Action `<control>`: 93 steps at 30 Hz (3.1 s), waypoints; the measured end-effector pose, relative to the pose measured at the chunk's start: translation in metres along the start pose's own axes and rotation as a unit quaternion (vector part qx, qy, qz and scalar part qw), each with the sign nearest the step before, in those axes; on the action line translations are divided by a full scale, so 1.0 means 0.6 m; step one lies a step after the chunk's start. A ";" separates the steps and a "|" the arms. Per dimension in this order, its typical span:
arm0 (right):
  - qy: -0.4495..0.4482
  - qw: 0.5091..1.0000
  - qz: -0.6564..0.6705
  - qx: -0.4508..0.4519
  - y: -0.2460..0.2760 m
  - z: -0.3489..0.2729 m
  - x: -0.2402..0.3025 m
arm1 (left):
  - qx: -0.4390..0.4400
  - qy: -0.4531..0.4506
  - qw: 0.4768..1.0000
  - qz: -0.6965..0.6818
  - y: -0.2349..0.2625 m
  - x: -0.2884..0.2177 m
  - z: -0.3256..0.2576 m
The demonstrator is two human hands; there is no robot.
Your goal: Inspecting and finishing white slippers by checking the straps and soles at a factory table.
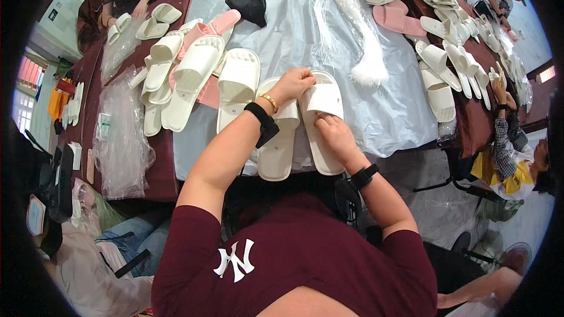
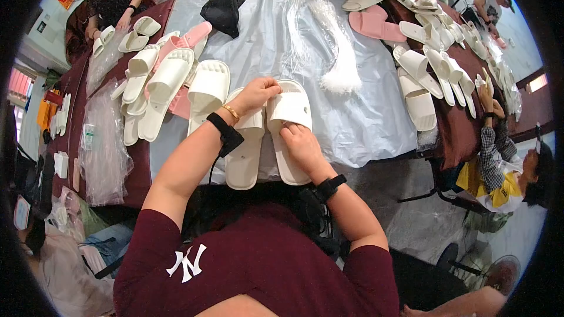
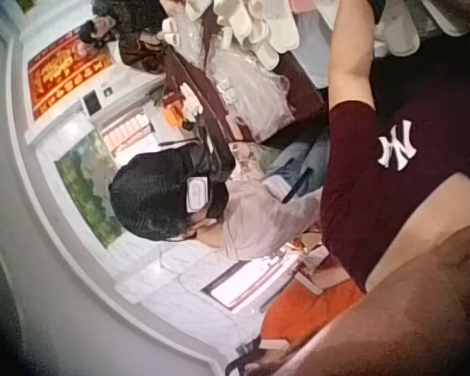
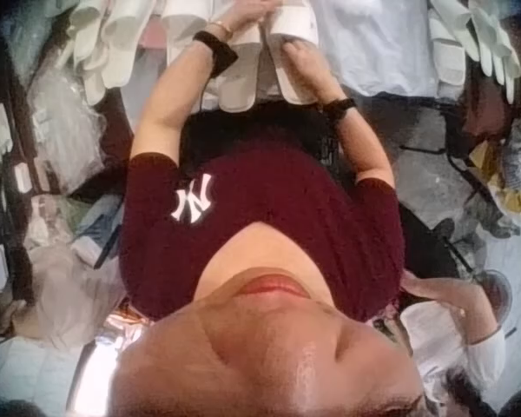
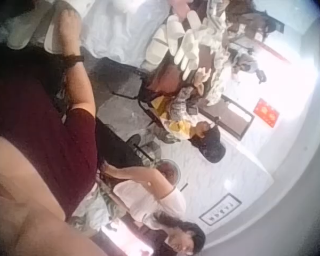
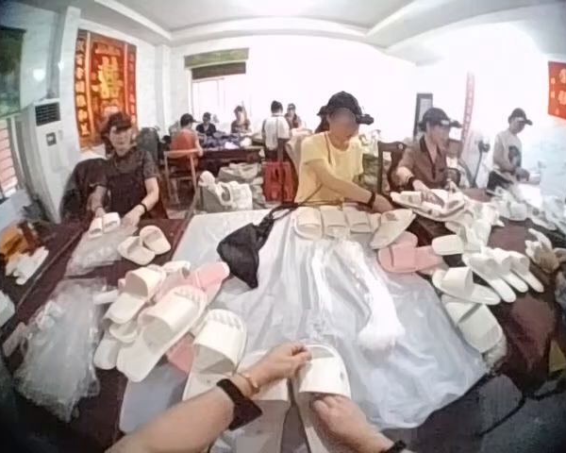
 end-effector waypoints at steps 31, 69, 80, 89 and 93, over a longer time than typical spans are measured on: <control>-0.141 0.924 0.278 -0.223 0.105 0.073 -0.042 | -0.064 -0.059 0.977 -0.193 0.028 -0.047 -0.067; -0.134 0.930 0.300 -0.162 0.038 0.111 -0.043 | -0.161 -0.044 0.955 -0.246 0.038 -0.004 -0.133; -0.129 0.935 0.286 -0.165 0.044 0.112 -0.039 | -0.167 -0.041 0.957 -0.235 0.037 -0.002 -0.135; -0.119 0.939 0.278 -0.162 0.044 0.113 -0.037 | -0.182 -0.041 0.963 -0.193 0.042 -0.005 -0.138; -0.122 0.939 0.278 -0.164 0.045 0.113 -0.038 | -0.185 -0.040 0.963 -0.191 0.042 -0.007 -0.139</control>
Point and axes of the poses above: each hand's wrist, its own z-axis towards the middle knuckle, its own y-axis out of the back of the hand, x = y × z, the point moved 9 cm from there along z, towards the middle knuckle, and after that the axes turned 5 degrees about x, right-handed, at the moved point
